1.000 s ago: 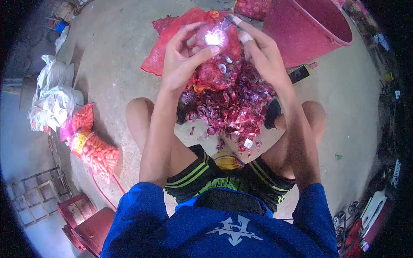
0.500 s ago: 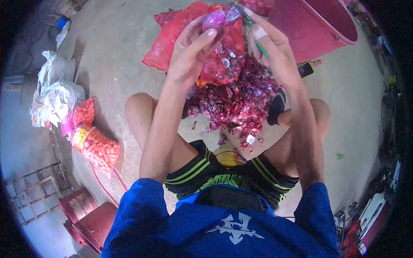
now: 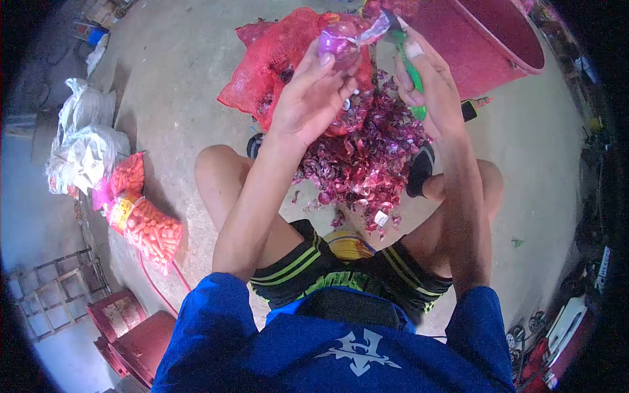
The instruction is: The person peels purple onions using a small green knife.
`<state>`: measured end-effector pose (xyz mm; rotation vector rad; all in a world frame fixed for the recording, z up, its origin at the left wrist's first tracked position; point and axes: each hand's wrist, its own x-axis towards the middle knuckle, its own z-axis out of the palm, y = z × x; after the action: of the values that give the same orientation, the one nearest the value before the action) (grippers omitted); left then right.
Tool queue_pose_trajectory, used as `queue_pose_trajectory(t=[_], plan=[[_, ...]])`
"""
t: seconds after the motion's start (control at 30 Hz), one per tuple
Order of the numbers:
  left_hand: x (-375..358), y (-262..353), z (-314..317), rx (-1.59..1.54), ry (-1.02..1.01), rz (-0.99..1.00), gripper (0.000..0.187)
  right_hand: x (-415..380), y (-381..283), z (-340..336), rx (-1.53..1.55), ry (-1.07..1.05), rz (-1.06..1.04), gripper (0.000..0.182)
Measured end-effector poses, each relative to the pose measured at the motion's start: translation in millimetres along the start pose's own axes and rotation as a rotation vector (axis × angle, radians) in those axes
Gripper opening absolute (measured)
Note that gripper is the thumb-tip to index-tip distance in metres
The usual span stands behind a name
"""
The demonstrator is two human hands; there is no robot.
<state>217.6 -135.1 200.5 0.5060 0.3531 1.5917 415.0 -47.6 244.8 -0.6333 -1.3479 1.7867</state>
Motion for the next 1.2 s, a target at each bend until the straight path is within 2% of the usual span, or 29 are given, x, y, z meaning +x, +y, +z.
queue_pose_trajectory(t=[0.17,0.33,0.43,0.57,0.63,0.7,0.73,0.8,0.9,0.93,1.0,1.03,1.1,1.2], plan=[[2.0,-4.9,7.9,-0.038,-0.012,-0.02,0.054,3.4,7.3,-2.8,0.056,0.023,0.075,0.049],[5.0,-13.8,14.1,0.156,0.001,0.251,0.067,5.4,9.5,0.8,0.083,0.069,0.174,0.049],[3.1,-14.4,18.9,0.199,-0.018,0.296,0.064,5.8,14.3,1.0,0.105,0.062,0.191,0.05],[1.8,-11.2,7.0,0.235,0.008,0.28,0.067,9.0,23.6,0.4,-0.034,0.142,0.197,0.051],[0.1,-3.2,1.3,0.028,-0.125,0.221,0.068,21.7,32.1,-9.8,-0.099,0.161,0.183,0.051],[-4.8,10.6,3.0,0.051,-0.141,0.197,0.068,30.8,42.4,-33.1,-0.317,0.224,0.099,0.052],[-8.1,16.1,4.0,0.075,-0.148,0.186,0.068,26.9,39.2,-32.2,-0.316,0.227,0.1,0.052],[-8.2,24.0,4.6,0.147,-0.142,0.215,0.069,19.9,21.7,-22.2,-0.476,0.177,0.063,0.055],[-10.8,28.1,3.2,0.269,-0.067,0.265,0.071,9.2,-0.5,-22.6,-0.337,0.035,0.108,0.057],[-10.7,27.3,4.0,0.32,-0.012,0.286,0.073,5.7,-7.5,-21.7,-0.34,0.035,0.111,0.057],[-10.0,26.4,7.0,0.336,-0.013,0.299,0.074,0.9,-18.3,-20.3,-0.411,-0.139,0.047,0.058],[-10.7,26.5,7.6,0.359,-0.013,0.314,0.074,-0.3,-14.9,-21.1,-0.415,-0.144,0.047,0.058],[-11.9,27.5,9.5,0.381,0.027,0.304,0.073,-0.8,-2.8,-22.1,-0.728,-0.145,-0.107,0.059],[-15.5,30.8,12.3,0.431,0.097,0.284,0.07,-5.3,-0.6,-14.4,-0.543,-0.195,-0.104,0.059]])
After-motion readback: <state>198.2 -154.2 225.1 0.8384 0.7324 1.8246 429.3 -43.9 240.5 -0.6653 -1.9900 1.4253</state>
